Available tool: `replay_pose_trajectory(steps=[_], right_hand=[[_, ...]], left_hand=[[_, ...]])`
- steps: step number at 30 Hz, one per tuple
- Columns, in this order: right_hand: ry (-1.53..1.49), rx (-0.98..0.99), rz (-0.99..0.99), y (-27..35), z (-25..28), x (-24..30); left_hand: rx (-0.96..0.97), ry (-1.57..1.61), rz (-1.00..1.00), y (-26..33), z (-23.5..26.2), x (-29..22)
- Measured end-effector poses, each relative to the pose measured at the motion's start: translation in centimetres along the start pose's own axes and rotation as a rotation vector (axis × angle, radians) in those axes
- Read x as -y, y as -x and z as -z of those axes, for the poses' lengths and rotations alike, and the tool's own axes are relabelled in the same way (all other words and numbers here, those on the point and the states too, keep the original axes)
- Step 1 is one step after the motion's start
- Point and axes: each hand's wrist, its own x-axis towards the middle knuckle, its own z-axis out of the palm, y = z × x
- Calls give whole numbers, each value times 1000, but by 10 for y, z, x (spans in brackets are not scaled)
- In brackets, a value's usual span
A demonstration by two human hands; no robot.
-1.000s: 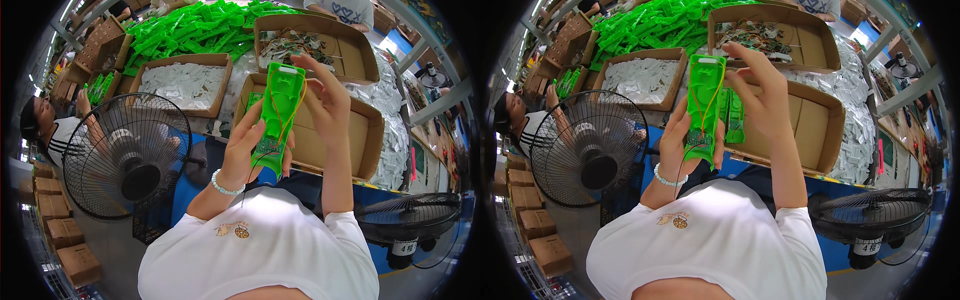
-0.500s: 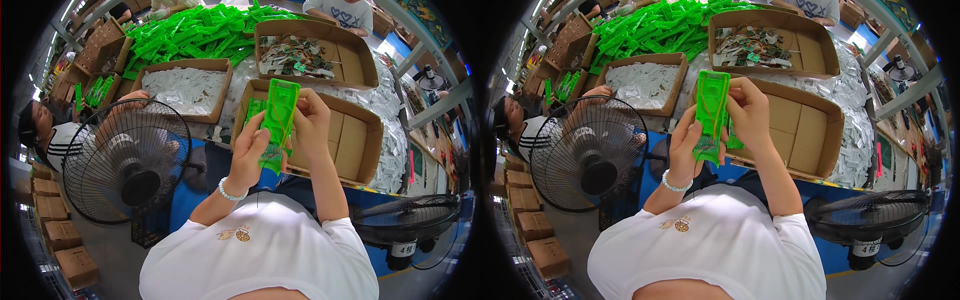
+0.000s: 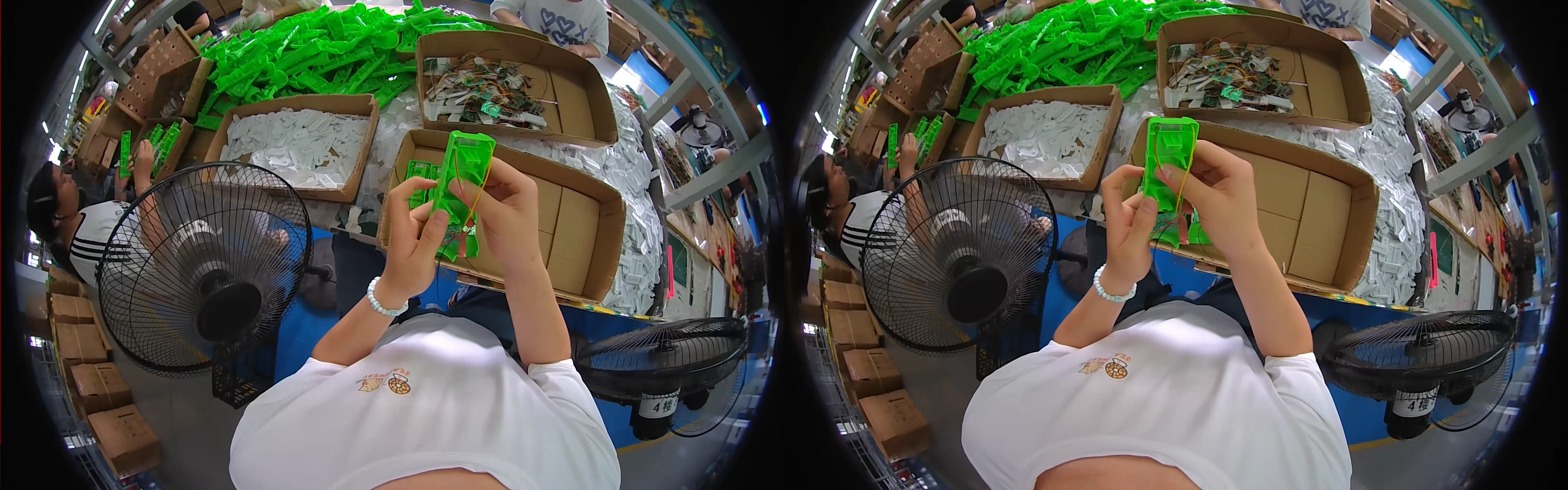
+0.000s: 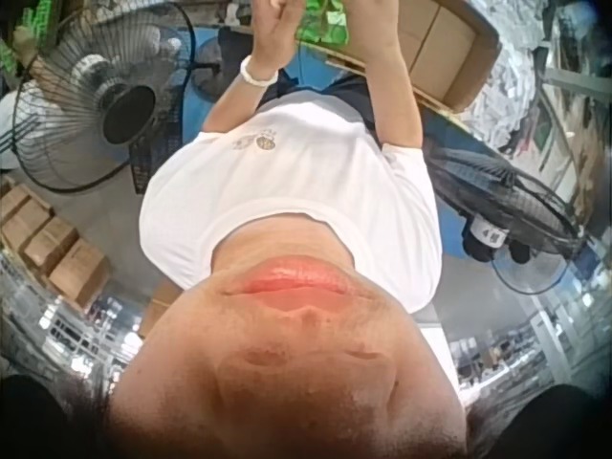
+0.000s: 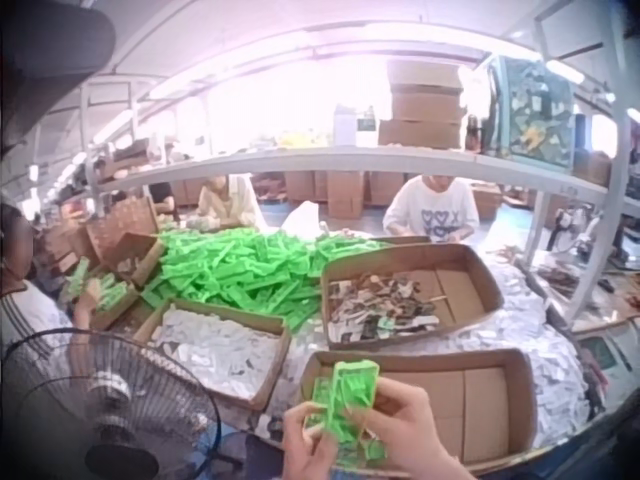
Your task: The person assembles electronic components into a green plastic casing by hand, inserting a circuit board and a white plastic button.
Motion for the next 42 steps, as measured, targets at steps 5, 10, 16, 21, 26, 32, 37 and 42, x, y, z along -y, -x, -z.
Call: replay_pose_trajectory(steps=[5,10,16,21,26,32,37,42], right_hand=[[-18,-13,51,-4,-10,-6],[109,155,-80,-23,-20,0],[419,532,-45,-103,-13,-24],[1027,520,182,-164,-77,-83],[1546,704,246,-210,-126,-158],[1631,649,206,-230,-132,-203],[1188,547,133,-221,-128,-170],[681,526,127,-208,-90,-103]], left_hand=[[-22,3,-80,5,2,7],[-116,10,-50,9,17,2],[-252,278,34,36,68,-2],[-290,123,156,85,98,-8],[-380,107,287,122,102,-19],[-454,56,281,142,104,-30],[-540,238,223,121,96,-47],[-473,241,106,67,99,-65]])
